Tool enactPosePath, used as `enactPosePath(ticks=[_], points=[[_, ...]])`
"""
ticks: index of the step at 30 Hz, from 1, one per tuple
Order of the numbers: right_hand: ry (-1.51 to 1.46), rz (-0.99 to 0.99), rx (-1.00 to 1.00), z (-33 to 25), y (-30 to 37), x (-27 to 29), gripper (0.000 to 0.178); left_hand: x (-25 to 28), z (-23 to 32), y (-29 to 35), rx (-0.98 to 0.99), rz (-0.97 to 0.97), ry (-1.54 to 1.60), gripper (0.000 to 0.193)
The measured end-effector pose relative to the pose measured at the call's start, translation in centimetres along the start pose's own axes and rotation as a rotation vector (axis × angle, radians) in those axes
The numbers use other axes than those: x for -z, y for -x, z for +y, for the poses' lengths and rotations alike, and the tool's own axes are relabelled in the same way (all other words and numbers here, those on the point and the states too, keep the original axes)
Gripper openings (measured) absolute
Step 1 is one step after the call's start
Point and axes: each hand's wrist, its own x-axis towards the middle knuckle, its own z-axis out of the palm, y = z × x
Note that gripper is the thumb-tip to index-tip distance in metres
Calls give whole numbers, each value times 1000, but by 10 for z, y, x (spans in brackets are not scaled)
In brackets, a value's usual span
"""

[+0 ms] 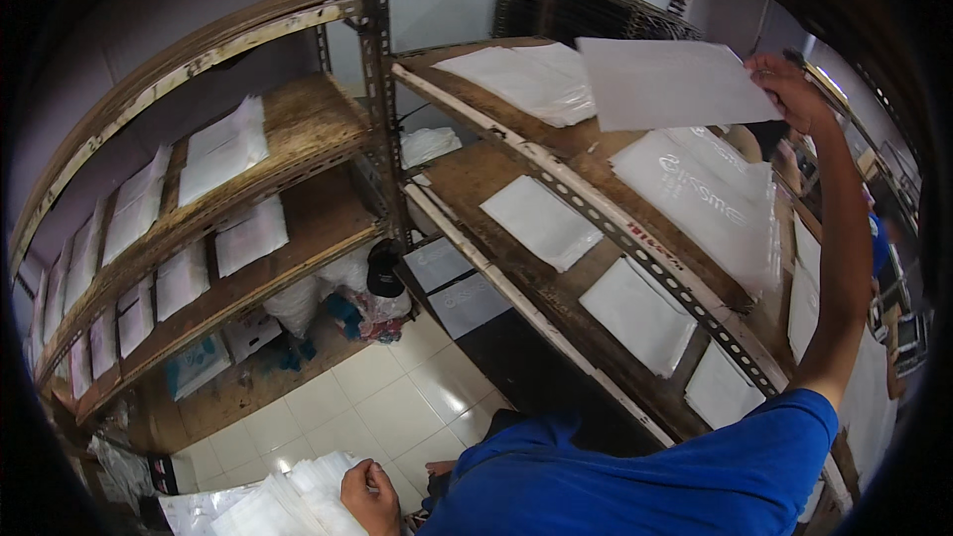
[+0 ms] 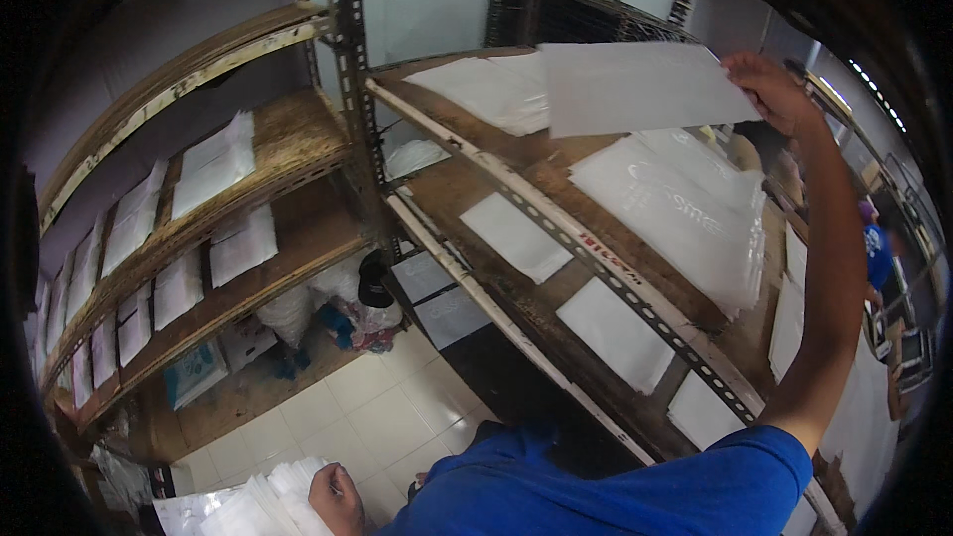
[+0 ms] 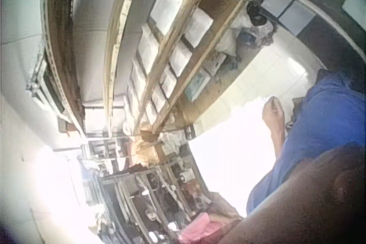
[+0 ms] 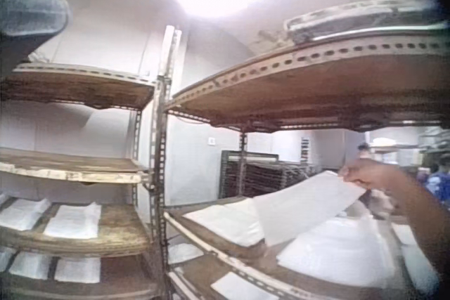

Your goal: The person repeatedly picks up white sheets of paper from a table and places them onto a nearby metal shelving unit. Another person in a pink shirt is visible working at the same table in the background.

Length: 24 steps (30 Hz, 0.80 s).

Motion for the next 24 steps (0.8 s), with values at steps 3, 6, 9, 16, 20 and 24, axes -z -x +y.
enactPosePath(ticks=[3,6,9,16,20,24], points=[[86,61,-113,94,1,54,12,-23,5,-2,-129,-31,41,18],[225,106,-188,155,9,61,8,-46,25,-1,-163,-91,93,14],[109,167,-360,184,10,47,6,-50,50,2,-167,-186,73,16],[771,-56,-387,177,-1,51,21,-63,43,27,-218,-225,37,14],[612,-29,-387,183,12,60,14,-57,54,38,-119,-223,31,15],[225,117,-209,243,15,97,16,-57,57,41,-130,-238,28,17]])
